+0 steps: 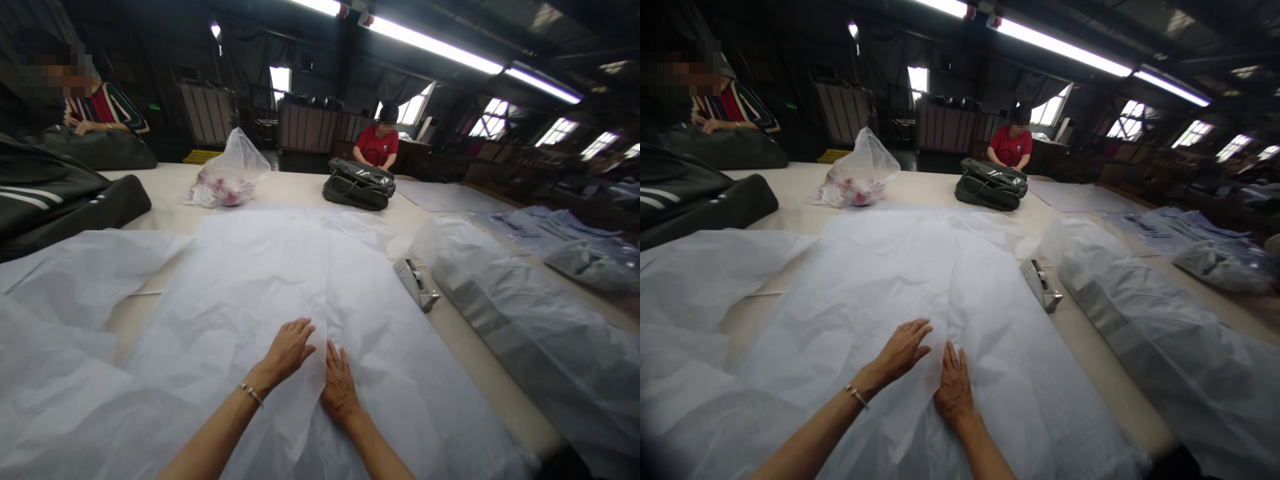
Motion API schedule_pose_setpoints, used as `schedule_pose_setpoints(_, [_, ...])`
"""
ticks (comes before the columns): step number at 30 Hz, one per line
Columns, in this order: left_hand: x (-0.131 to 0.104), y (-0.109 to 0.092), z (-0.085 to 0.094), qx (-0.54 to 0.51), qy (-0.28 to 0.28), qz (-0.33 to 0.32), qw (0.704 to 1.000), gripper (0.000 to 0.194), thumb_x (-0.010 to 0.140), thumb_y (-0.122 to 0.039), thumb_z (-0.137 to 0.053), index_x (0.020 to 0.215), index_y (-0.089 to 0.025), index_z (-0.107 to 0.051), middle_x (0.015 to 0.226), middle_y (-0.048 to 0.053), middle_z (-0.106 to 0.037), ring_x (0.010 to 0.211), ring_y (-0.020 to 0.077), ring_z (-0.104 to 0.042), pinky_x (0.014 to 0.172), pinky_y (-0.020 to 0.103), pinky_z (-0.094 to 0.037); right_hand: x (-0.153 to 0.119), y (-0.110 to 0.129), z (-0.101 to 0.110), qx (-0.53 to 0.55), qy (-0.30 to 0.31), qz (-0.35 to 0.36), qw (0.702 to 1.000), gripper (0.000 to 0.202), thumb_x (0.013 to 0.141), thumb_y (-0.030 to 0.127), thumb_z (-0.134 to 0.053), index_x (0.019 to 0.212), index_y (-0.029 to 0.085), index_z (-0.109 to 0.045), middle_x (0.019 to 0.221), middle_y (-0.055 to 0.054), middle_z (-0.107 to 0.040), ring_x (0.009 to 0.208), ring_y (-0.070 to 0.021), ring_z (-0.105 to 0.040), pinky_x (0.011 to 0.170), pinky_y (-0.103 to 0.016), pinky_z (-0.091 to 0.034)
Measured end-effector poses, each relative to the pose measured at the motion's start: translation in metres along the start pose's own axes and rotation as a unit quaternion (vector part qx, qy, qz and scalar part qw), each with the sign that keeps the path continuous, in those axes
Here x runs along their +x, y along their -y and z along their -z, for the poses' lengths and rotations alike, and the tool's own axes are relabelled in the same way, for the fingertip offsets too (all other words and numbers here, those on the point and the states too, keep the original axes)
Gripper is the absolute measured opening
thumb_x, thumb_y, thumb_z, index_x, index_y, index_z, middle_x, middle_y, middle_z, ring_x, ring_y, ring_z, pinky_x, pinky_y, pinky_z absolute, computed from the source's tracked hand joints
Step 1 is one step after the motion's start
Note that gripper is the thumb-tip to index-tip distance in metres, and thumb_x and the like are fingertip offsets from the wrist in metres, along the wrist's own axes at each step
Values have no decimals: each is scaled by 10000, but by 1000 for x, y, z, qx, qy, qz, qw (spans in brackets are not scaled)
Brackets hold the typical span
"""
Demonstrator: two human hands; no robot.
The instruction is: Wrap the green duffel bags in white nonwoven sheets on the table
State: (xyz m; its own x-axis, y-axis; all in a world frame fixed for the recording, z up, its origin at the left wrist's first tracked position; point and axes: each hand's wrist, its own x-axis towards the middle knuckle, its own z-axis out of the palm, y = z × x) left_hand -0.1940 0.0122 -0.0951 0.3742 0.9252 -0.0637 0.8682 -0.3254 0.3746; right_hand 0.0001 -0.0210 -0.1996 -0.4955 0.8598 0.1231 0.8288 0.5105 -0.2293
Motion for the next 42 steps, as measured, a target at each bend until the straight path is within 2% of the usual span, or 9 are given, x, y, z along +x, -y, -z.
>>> schedule_pose_setpoints(3, [33,17,-28,98,-68,-57,991,622,917,-514,-486,1469,-260,-355,1569,100,-313,1459,298,-221,1178,569,-150,0,1,-3,-13,-6,-4,1000,587,941,243,-424,1508,262,-271,1540,-54,-361,1462,-266,-228,1194,-510,-207])
schedule_pose_setpoints(10, [39,63,-62,121,-12,37,992,701,915,-581,-436,1509,-249,-270,1588,103,-250,1465,329,-195,1142,649,-148,-4,-2,-9,-26,-18,1,999,616,931,294,-455,1509,177,-277,1576,-53,-268,1468,-266,-209,1198,-496,-208])
schedule_pose_setpoints(18, [30,61,-74,133,-40,42,989,807,843,-583,-541,1517,-247,-251,1589,116,-244,1465,352,-184,1144,653,-133,-5,4,-4,-2,-54,4,999,628,940,389,-493,1504,199,-294,1543,-59,-351,1443,-267,-282,1170,-514,-268])
schedule_pose_setpoints(23, [23,56,-69,104,-16,58,993,849,803,-543,-591,1519,-244,-246,1603,109,-184,1477,345,-138,1157,649,-91,-1,-7,16,63,-99,-6,993,365,955,320,-488,1301,260,-585,1344,-60,-603,1303,-239,-503,1114,-479,-375])
schedule_pose_setpoints(27, [22,54,-70,68,-8,51,996,873,800,-593,-564,1528,-274,-203,1611,96,-149,1482,339,-107,1164,640,-78,49,-29,43,101,-147,-53,982,339,983,298,-419,1256,238,-611,1271,-81,-650,1259,-225,-544,1080,-472,-415])
schedule_pose_setpoints(33, [24,46,-62,54,31,116,991,904,759,-575,-591,1522,-306,-190,1614,70,-102,1479,373,-47,1100,728,45,174,-55,69,77,-86,-71,991,491,986,407,-389,1438,221,-432,1528,-88,-385,1451,-251,-268,1175,-537,-228])
schedule_pose_setpoints(37, [16,48,-40,79,73,206,973,904,719,-418,-638,1514,-279,-228,1606,81,-106,1472,400,-50,1062,771,56,222,-46,53,58,3,-86,995,551,964,443,-437,1462,209,-399,1579,-92,-268,1475,-287,-179,1183,-562,-163])
schedule_pose_setpoints(40, [2,62,-26,83,86,236,964,833,724,-351,-621,1492,-304,-301,1598,71,-179,1471,386,-113,1076,768,-24,224,-30,27,72,45,-29,996,525,935,458,-497,1411,237,-476,1569,-79,-305,1462,-295,-226,1178,-559,-191])
schedule_pose_setpoints(42, [-11,75,-22,84,85,236,964,730,756,-323,-588,1458,-289,-390,1574,77,-285,1455,351,-216,1119,699,-116,217,-24,10,98,15,0,995,500,924,442,-517,1387,255,-502,1557,-73,-339,1449,-282,-266,1172,-540,-233])
